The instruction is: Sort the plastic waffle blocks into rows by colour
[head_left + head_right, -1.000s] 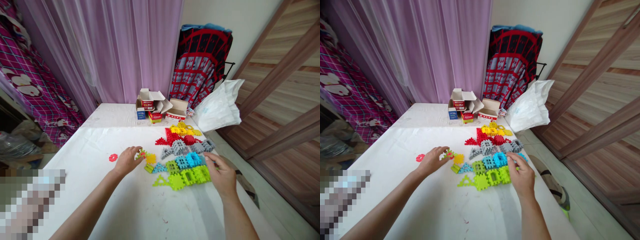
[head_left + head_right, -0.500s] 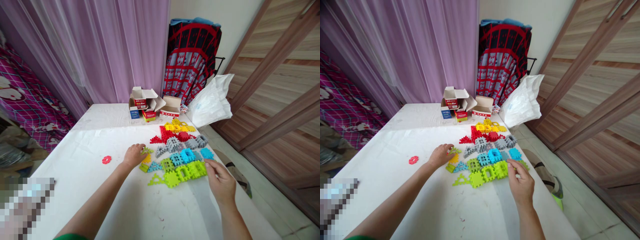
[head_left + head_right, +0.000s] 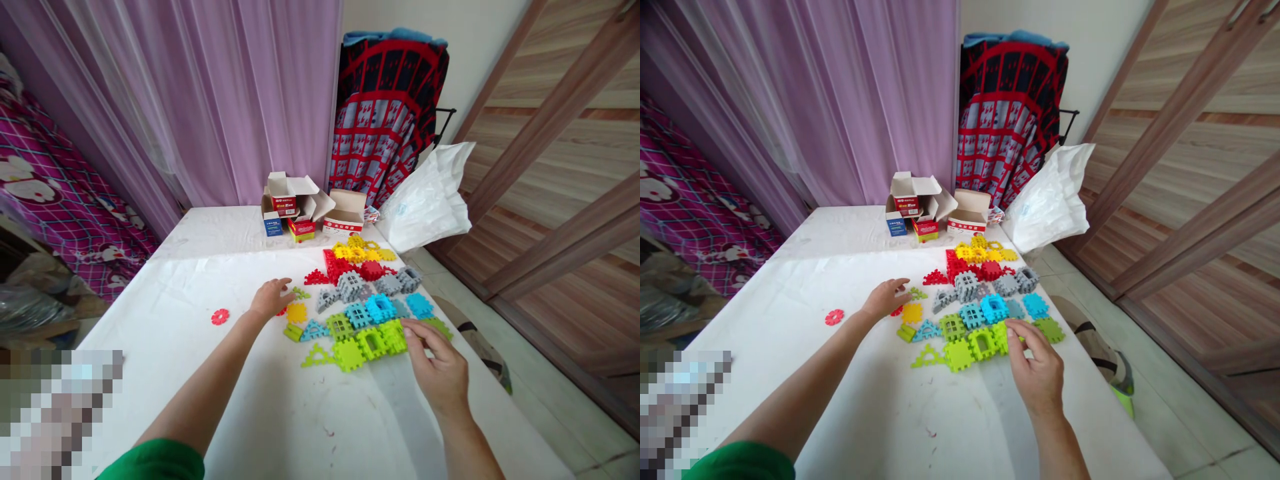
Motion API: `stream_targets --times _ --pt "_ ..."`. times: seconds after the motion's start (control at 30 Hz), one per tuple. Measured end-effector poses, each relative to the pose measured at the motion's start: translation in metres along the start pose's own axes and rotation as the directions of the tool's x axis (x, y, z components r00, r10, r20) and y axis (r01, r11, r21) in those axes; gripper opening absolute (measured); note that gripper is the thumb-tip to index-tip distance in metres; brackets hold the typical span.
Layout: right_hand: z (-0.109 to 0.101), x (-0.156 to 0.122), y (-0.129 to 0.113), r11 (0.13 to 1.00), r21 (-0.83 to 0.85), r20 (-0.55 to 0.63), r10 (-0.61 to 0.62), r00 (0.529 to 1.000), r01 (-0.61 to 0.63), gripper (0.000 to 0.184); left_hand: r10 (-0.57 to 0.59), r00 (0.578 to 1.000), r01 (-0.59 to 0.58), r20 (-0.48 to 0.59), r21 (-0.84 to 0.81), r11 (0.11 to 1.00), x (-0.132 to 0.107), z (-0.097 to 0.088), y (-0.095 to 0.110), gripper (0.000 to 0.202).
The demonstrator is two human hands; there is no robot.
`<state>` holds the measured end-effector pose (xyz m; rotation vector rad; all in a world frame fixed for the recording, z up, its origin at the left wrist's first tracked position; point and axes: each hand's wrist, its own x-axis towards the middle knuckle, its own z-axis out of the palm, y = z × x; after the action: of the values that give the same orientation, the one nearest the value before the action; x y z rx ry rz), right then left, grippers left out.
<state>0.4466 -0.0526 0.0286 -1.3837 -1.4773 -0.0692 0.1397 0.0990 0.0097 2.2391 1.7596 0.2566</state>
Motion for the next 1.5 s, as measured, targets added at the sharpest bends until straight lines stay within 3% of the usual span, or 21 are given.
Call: stream_targets --times 0.23,0.33,0.6,0.9,1.03,1.17,1.3,1.4,1.5 --pt "0.008 0.0 -0.021 0.999 0.043 0.075 -0.015 0.997 0.012 0.016 0.202 0.979 -0.201 -0.04 0.014 0.979 -0.048 0.002 -0.009 0.028" --pt "0.014 -0.001 -0.026 0.997 0.07 0.105 -0.049 0.993 0.041 0.016 0.212 0.976 -0.209 -0.048 0.069 0.976 -0.058 0.003 -0.004 0.032" --pt "0.023 -0.006 -0.039 0.991 0.115 0.187 -0.094 0.978 0.074 0.016 0.171 0.985 -0.17 0.008 0.174 0.97 -0.049 0.002 0.01 0.044" --pt "0.016 -0.009 -0.036 0.991 0.094 0.177 -0.108 0.978 0.092 0.015 0.178 0.984 -0.176 0.003 0.187 0.966 -0.042 -0.006 0.008 0.041" --pt "0.025 -0.004 -0.038 0.994 0.103 0.265 0.012 0.964 -0.041 0.019 0.149 0.985 -0.141 -0.089 0.087 0.986 -0.053 -0.015 0.015 0.04" --pt "0.051 0.008 -0.047 0.956 0.136 0.445 0.175 0.878 -0.26 0.032 0.278 0.933 -0.295 -0.229 -0.041 0.955 -0.071 -0.018 0.039 0.044" --pt "0.071 0.014 -0.058 0.867 0.268 0.564 0.214 0.798 -0.421 0.027 0.37 0.885 -0.393 -0.284 -0.025 0.919 -0.082 -0.019 0.065 0.044" --pt "0.069 0.025 -0.056 0.818 0.321 0.576 0.232 0.784 -0.478 0.025 0.375 0.872 -0.406 -0.316 -0.039 0.913 -0.084 -0.02 0.069 0.049" --pt "0.054 0.063 -0.033 0.819 0.284 0.511 0.31 0.801 -0.498 0.025 0.331 0.867 -0.383 -0.373 -0.073 0.921 -0.081 -0.017 0.054 0.063"
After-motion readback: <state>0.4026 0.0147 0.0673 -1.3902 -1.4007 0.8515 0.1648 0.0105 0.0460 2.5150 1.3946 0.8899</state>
